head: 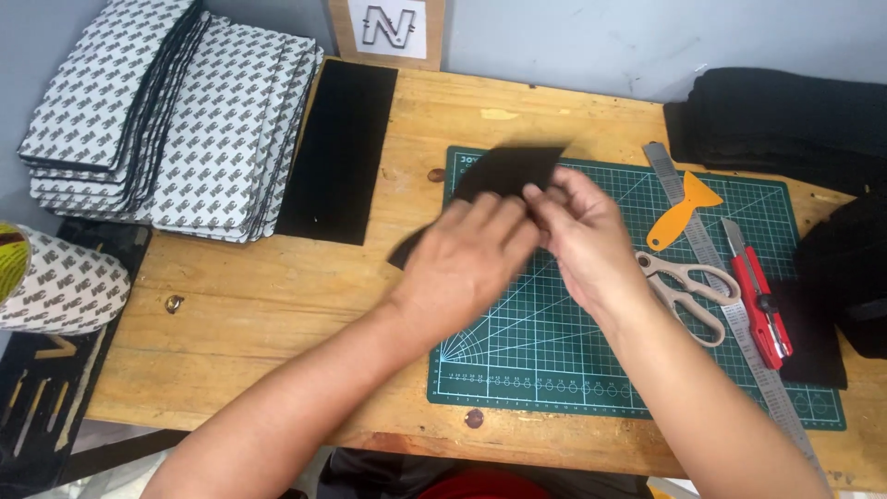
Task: Smoothing and trimming a black fabric strip using a scraper and scissors on a cutting mat
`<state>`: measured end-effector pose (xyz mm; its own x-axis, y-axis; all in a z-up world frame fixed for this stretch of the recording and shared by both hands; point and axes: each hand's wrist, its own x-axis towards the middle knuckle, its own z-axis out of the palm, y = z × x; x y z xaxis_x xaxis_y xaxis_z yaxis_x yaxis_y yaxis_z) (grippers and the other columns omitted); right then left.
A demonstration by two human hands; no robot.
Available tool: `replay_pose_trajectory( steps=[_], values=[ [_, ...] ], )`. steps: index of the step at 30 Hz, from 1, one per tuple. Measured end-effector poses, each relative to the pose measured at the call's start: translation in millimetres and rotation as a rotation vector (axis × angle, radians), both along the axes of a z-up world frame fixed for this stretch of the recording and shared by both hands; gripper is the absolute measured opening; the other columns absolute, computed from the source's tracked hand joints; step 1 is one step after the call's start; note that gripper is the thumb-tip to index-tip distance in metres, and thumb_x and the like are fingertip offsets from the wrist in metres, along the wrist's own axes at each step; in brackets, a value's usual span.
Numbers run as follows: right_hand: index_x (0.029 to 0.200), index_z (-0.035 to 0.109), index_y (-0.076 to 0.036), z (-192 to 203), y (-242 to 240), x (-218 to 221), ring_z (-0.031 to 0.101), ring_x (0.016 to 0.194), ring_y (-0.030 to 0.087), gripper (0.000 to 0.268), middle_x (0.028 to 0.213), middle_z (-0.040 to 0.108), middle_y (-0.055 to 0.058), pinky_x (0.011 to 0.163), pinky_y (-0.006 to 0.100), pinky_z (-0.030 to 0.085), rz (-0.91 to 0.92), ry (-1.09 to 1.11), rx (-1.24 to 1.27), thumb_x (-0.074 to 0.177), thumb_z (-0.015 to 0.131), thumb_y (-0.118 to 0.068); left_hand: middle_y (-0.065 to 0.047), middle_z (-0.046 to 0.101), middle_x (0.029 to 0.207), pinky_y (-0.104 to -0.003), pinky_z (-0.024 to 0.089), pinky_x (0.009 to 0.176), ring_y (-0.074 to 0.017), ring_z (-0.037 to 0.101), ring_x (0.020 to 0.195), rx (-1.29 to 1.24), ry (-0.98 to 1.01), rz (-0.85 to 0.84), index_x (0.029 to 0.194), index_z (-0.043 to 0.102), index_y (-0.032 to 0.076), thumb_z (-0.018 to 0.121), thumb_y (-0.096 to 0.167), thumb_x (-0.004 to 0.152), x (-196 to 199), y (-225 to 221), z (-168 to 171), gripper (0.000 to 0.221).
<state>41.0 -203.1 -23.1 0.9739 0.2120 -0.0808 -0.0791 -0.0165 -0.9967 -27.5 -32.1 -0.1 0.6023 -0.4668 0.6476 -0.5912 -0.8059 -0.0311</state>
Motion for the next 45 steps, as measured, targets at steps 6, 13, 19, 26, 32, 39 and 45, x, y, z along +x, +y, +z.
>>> replay_pose_trajectory(
  steps=[6,13,19,26,32,39,45],
  values=[
    [0.133,0.06,-0.009,7.9,-31.5,-4.3,0.073,0.09,0.016,0.036,0.105,0.067,0.004,0.077,0.031,0.064,-0.016,0.042,0.145,0.098,0.058,-0.004,-0.024,0.059,0.115,-0.053,0.048,0.1,-0.0442,0.058,0.117,-0.589,0.206,-0.025,0.12,0.061,-0.005,0.072,0.033,0.097,2.1,13.8,32.5,0.046],
    [0.133,0.062,-0.003,24.6,-30.9,-23.2,0.073,0.08,0.024,0.038,0.098,0.072,0.016,0.067,0.035,0.063,0.107,0.12,-0.016,0.096,0.055,0.002,-0.016,0.074,0.112,-0.021,0.059,0.066,-0.0181,0.073,0.094,-1.446,1.125,-0.004,0.139,0.054,-0.008,0.076,0.039,0.091,27.2,20.8,-7.5,0.071],
    [0.129,0.063,0.004,42.4,-26.2,-36.8,0.074,0.071,0.028,0.037,0.092,0.073,0.021,0.057,0.035,0.063,0.164,0.077,-0.068,0.093,0.056,0.005,-0.012,0.071,0.119,-0.034,0.058,0.097,-0.0207,0.069,0.111,-1.64,1.045,-0.286,0.146,0.052,0.0,0.08,0.019,0.091,40.0,10.0,4.3,0.065],
    [0.126,0.064,0.003,23.6,-48.7,-34.9,0.07,0.064,0.02,0.037,0.086,0.073,0.017,0.047,0.028,0.06,0.257,0.024,-0.122,0.089,0.062,0.002,-0.006,0.078,0.105,-0.032,0.063,0.087,-0.0134,0.072,0.096,-1.486,1.117,-0.166,0.117,0.076,0.008,0.087,0.02,0.083,50.5,6.4,6.8,0.038],
    [0.124,0.066,0.002,51.9,-43.2,-44.9,0.071,0.068,0.021,0.033,0.092,0.076,0.021,0.053,0.029,0.06,0.253,-0.04,-0.414,0.094,0.063,-0.009,-0.005,0.073,0.1,-0.034,0.062,0.085,-0.0122,0.067,0.091,-1.441,1.14,-0.077,0.113,0.076,0.004,0.081,0.02,0.089,54.3,-6.7,-13.2,0.028],
    [0.146,0.051,-0.026,114.2,-86.5,-54.4,0.069,0.107,0.021,0.054,0.145,0.055,0.002,0.104,0.055,0.05,0.152,-0.05,-1.261,0.099,0.041,-0.051,-0.004,0.078,0.112,-0.027,0.056,0.093,-0.0158,0.073,0.104,-1.451,1.265,0.054,0.114,0.072,0.009,0.068,0.018,0.092,47.4,3.1,1.0,0.024],
    [0.14,0.056,-0.018,65.9,-154.0,-71.2,0.055,0.126,0.03,0.047,0.132,0.061,0.007,0.102,0.052,0.049,0.182,-0.286,-1.411,0.094,0.052,-0.023,-0.001,0.079,0.112,-0.026,0.054,0.096,-0.0136,0.073,0.107,-1.326,1.266,0.189,0.113,0.074,0.012,0.066,0.021,0.088,41.2,2.9,22.7,0.028]
  ],
)
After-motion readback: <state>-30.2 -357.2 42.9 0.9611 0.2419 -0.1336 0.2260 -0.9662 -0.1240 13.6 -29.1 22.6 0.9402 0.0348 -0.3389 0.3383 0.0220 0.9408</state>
